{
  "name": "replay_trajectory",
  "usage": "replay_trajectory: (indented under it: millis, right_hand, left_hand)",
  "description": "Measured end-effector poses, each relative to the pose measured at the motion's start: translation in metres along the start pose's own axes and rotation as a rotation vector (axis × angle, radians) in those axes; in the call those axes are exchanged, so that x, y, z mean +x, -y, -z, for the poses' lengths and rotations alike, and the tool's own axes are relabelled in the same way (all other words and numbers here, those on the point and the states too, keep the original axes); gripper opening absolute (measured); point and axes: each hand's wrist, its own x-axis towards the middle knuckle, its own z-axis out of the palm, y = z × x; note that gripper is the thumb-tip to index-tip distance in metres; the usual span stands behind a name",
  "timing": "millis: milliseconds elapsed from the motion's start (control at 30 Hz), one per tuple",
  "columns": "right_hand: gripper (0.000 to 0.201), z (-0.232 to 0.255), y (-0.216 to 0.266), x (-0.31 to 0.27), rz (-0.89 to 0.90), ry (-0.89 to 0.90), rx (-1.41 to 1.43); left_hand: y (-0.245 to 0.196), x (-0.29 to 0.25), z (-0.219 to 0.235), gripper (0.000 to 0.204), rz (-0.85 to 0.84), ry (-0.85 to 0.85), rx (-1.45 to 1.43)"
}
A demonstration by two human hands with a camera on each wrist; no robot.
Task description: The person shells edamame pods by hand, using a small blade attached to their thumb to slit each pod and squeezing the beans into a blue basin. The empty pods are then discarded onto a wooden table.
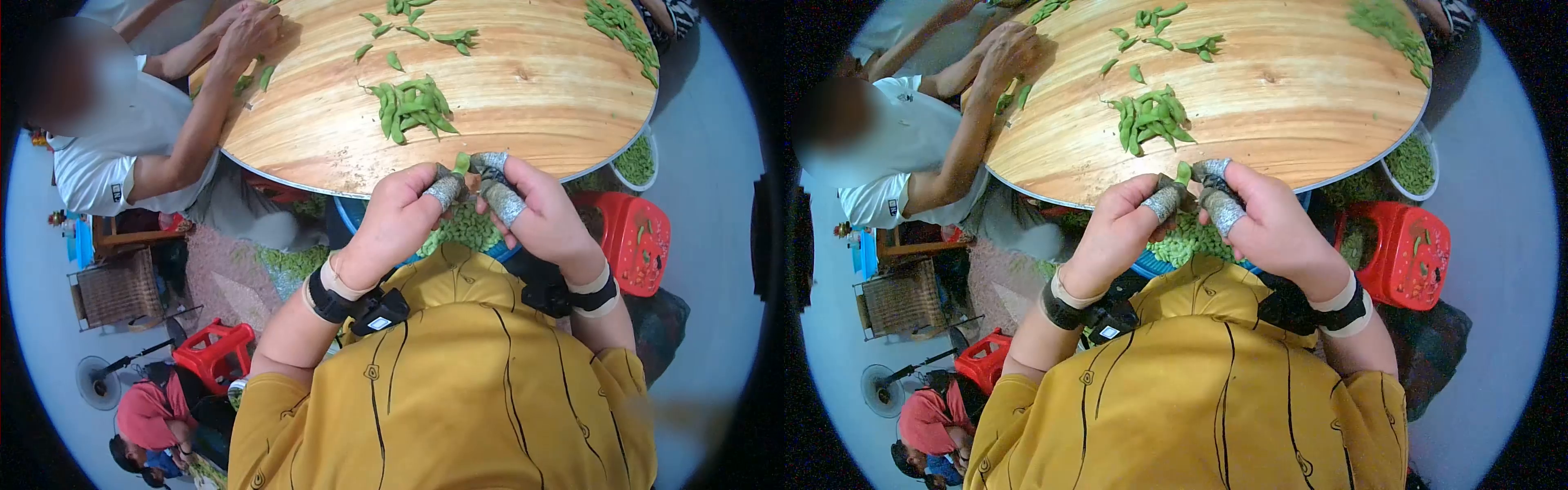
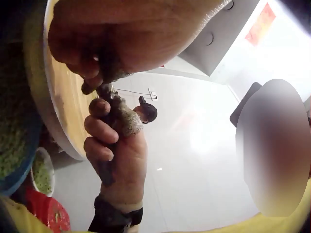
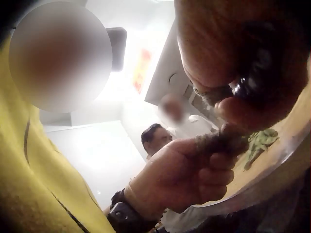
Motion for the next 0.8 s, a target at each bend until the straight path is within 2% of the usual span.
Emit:
replay_trajectory:
  millis: [133, 200, 233, 300, 333, 433, 467, 500, 533, 567, 600, 633, 667, 733, 767, 800]
  right_hand:
    - [0.034, 0.000, -0.006, -0.001, 0.018, 0.002, 0.010]
    - [0.034, 0.002, -0.010, -0.002, 0.015, -0.005, 0.029]
    - [0.034, 0.002, -0.011, -0.001, 0.012, -0.004, 0.046]
    - [0.033, 0.002, -0.013, -0.001, -0.040, -0.001, 0.147]
    - [0.032, 0.003, -0.013, -0.001, -0.091, 0.004, 0.246]
    - [0.030, 0.006, -0.012, -0.001, -0.148, 0.059, 0.286]
    - [0.030, 0.007, -0.009, -0.004, -0.151, 0.061, 0.286]
    - [0.029, 0.007, -0.006, -0.007, -0.184, 0.134, 0.404]
    - [0.027, 0.008, -0.003, -0.010, -0.215, 0.207, 0.522]
    - [0.027, 0.007, -0.002, -0.010, -0.214, 0.209, 0.523]
    - [0.027, 0.005, -0.002, -0.010, -0.230, 0.285, 0.651]
    - [0.027, 0.005, -0.001, -0.009, -0.249, 0.364, 0.775]
    - [0.027, 0.005, -0.001, -0.008, -0.253, 0.367, 0.776]
    - [0.028, 0.005, 0.001, -0.007, -0.228, 0.240, 0.687]
    - [0.032, 0.009, -0.004, -0.004, -0.172, 0.224, 0.622]
    - [0.032, 0.008, -0.005, -0.002, -0.169, 0.226, 0.622]
  left_hand:
    - [0.014, 0.005, -0.005, 0.012, -0.057, 0.007, 0.100]
    - [0.016, 0.004, -0.005, 0.010, -0.296, -0.084, 0.510]
    - [0.014, 0.003, -0.007, 0.010, -0.296, -0.080, 0.511]
    - [0.008, -0.001, -0.011, 0.014, -0.577, -0.158, 0.834]
    - [0.010, -0.001, -0.011, 0.014, -0.576, -0.156, 0.834]
    - [0.012, -0.001, -0.001, 0.016, -0.589, -0.089, 0.891]
    - [0.011, 0.001, 0.005, 0.014, -0.630, 0.003, 0.788]
    - [0.010, 0.001, 0.009, 0.014, -0.667, 0.091, 0.682]
    - [0.006, -0.004, 0.011, 0.014, -0.664, 0.087, 0.680]
    - [0.000, -0.010, 0.013, 0.016, -0.304, 0.277, 0.132]
    - [-0.004, -0.014, 0.014, 0.020, 0.071, 0.442, -0.411]
    - [0.007, -0.013, 0.012, 0.033, 0.063, 0.494, -0.609]
    - [0.008, -0.012, 0.011, 0.033, 0.065, 0.490, -0.611]
    - [0.007, -0.005, 0.011, 0.036, 0.035, 0.499, -0.722]
    - [0.012, -0.002, 0.014, 0.033, 0.030, 0.417, -0.680]
    - [0.009, -0.003, 0.015, 0.033, 0.029, 0.416, -0.677]
